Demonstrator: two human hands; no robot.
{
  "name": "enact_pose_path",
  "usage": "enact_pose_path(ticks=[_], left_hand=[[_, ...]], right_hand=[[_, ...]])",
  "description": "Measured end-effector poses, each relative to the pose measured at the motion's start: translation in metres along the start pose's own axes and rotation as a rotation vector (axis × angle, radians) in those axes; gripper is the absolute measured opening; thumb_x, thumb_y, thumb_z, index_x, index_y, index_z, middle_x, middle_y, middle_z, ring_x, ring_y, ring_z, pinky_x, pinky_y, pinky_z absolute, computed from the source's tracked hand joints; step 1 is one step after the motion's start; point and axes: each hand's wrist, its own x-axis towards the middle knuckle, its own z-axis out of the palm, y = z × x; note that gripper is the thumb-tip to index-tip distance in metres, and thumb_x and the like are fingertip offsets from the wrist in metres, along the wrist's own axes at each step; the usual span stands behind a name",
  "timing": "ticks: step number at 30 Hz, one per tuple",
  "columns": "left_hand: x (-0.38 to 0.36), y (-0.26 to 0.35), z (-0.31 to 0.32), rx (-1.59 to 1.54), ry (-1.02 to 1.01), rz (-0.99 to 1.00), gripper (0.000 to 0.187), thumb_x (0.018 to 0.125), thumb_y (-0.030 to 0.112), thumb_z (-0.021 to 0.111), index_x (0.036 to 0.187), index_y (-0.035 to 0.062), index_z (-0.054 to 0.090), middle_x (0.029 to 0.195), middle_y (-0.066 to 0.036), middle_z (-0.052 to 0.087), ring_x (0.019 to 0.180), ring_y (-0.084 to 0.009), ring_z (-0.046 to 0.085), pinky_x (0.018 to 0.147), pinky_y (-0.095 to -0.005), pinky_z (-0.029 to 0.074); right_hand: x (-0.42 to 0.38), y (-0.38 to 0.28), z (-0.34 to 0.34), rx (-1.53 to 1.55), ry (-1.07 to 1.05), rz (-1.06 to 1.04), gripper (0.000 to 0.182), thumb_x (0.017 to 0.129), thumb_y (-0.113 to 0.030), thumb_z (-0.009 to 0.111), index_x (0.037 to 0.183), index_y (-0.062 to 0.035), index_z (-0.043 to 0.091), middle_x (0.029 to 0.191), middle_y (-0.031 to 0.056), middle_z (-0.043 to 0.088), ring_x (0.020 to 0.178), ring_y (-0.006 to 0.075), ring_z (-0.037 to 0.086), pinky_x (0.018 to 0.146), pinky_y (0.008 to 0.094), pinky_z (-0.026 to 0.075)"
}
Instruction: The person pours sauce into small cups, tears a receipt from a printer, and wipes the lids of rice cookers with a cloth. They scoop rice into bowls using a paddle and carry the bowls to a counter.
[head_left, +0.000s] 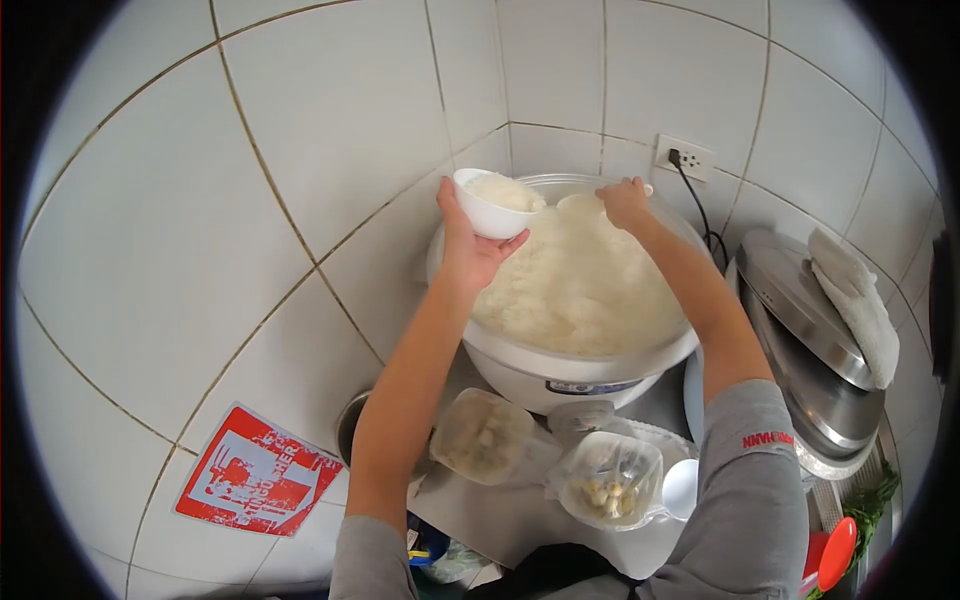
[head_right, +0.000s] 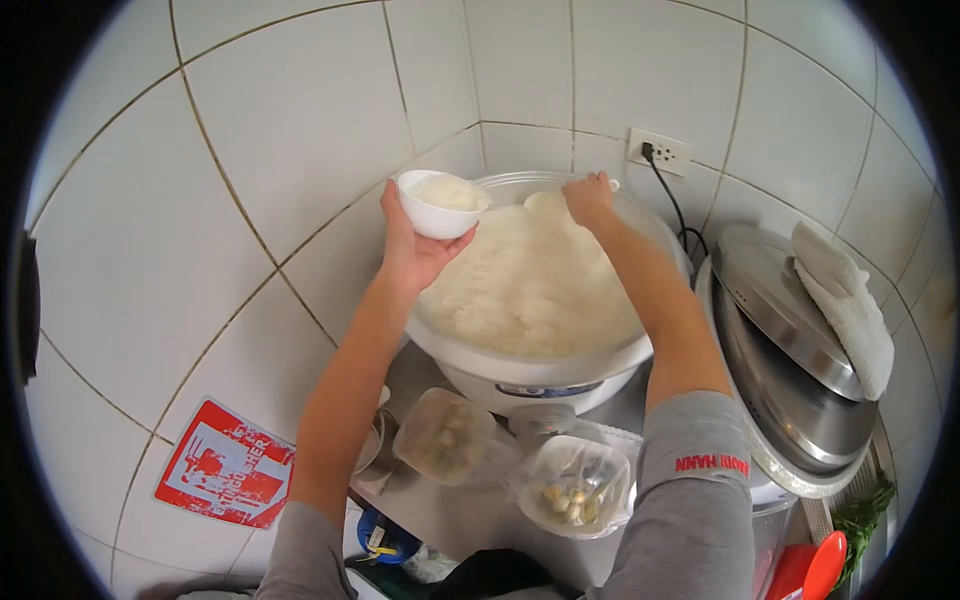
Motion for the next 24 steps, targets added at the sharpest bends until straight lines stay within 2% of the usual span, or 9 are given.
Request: enact_pose_path(ticks=[2,4,7,12,14,17,19,20,24], left_hand=[[-0.006,0.001,-0.004,-0.036,-0.040,0.051,0.068,0.082,0.063,0.029,0.124,0.0101,0.037,0.123,-0.012,0.044,0.110,-0.0297,0.046,0.089,-0.0430,0.040],[-0.007,0.003,-0.013,-0.054,-0.044,0.056,0.067,0.082,0.063,0.029,0.123,0.0108,0.037,0.123,-0.012,0.044,0.110,-0.0298,0.046,0.089,-0.0430,0.040],[-0.007,0.003,-0.016,-0.083,-0.064,0.066,0.065,0.082,0.063,0.029,0.123,0.0124,0.038,0.124,-0.011,0.044,0.110,-0.0295,0.046,0.090,-0.0436,0.039],[-0.021,0.009,-0.019,0.007,-0.100,0.083,0.071,0.077,0.067,0.036,0.125,0.0143,0.036,0.123,-0.008,0.043,0.113,-0.0271,0.043,0.092,-0.0461,0.035],[-0.026,0.013,-0.020,0.014,-0.078,0.033,0.065,0.079,0.062,0.036,0.123,0.0151,0.040,0.125,-0.008,0.044,0.115,-0.0282,0.043,0.094,-0.0467,0.033],[-0.032,0.013,-0.018,0.039,-0.051,0.045,0.066,0.078,0.063,0.037,0.124,0.0156,0.039,0.126,-0.008,0.043,0.117,-0.0281,0.042,0.094,-0.0471,0.033],[-0.037,0.014,-0.014,0.048,-0.053,0.037,0.067,0.078,0.064,0.038,0.124,0.0157,0.039,0.127,-0.008,0.043,0.116,-0.0279,0.042,0.094,-0.0471,0.033],[-0.039,0.014,-0.013,0.058,-0.047,0.032,0.068,0.077,0.064,0.038,0.125,0.0159,0.038,0.127,-0.008,0.043,0.116,-0.0276,0.042,0.094,-0.0471,0.033],[-0.043,0.012,-0.017,0.100,-0.029,0.053,0.071,0.077,0.065,0.038,0.127,0.0140,0.034,0.127,-0.008,0.042,0.116,-0.0269,0.042,0.094,-0.0471,0.033]], right_hand=[[0.006,-0.013,0.004,0.077,-0.069,0.014,0.025,0.079,-0.014,0.049,0.098,-0.0218,0.062,0.089,0.0025,0.062,0.091,0.0229,0.056,0.085,0.0428,0.031],[-0.001,-0.014,-0.003,0.046,-0.131,-0.116,0.031,0.080,-0.016,0.048,0.108,-0.0239,0.058,0.096,0.0026,0.060,0.095,0.0225,0.054,0.085,0.0445,0.030],[-0.010,-0.019,-0.007,0.118,-0.180,-0.134,0.034,0.082,-0.018,0.046,0.114,-0.0270,0.055,0.101,0.0026,0.058,0.097,0.0228,0.053,0.086,0.0470,0.028],[-0.022,-0.030,-0.032,0.307,-0.324,-0.217,0.032,0.086,-0.023,0.044,0.116,-0.0260,0.055,0.101,0.0072,0.059,0.098,0.0253,0.053,0.084,0.0485,0.027],[-0.027,-0.037,-0.043,0.377,-0.360,-0.250,0.031,0.085,-0.025,0.045,0.114,-0.0255,0.056,0.101,0.0076,0.059,0.098,0.0253,0.053,0.085,0.0490,0.026],[-0.037,-0.040,-0.055,0.458,-0.535,-0.267,0.031,0.082,-0.027,0.051,0.110,-0.0197,0.060,0.094,0.0070,0.062,0.090,0.0209,0.056,0.081,0.0422,0.034],[-0.043,-0.035,-0.041,0.776,-0.685,-0.412,0.036,0.078,-0.027,0.056,0.110,-0.0124,0.061,0.083,0.0060,0.062,0.077,0.0147,0.057,0.069,0.0317,0.042],[-0.052,-0.036,-0.042,0.900,-0.744,-0.279,0.041,0.077,-0.025,0.056,0.114,-0.0056,0.057,0.074,0.0038,0.060,0.066,0.0108,0.053,0.057,0.0256,0.042],[-0.074,-0.014,-0.066,1.112,-0.775,-0.158,0.042,0.078,-0.025,0.055,0.114,-0.0039,0.057,0.071,0.0038,0.060,0.063,0.0116,0.051,0.058,0.0270,0.042]])
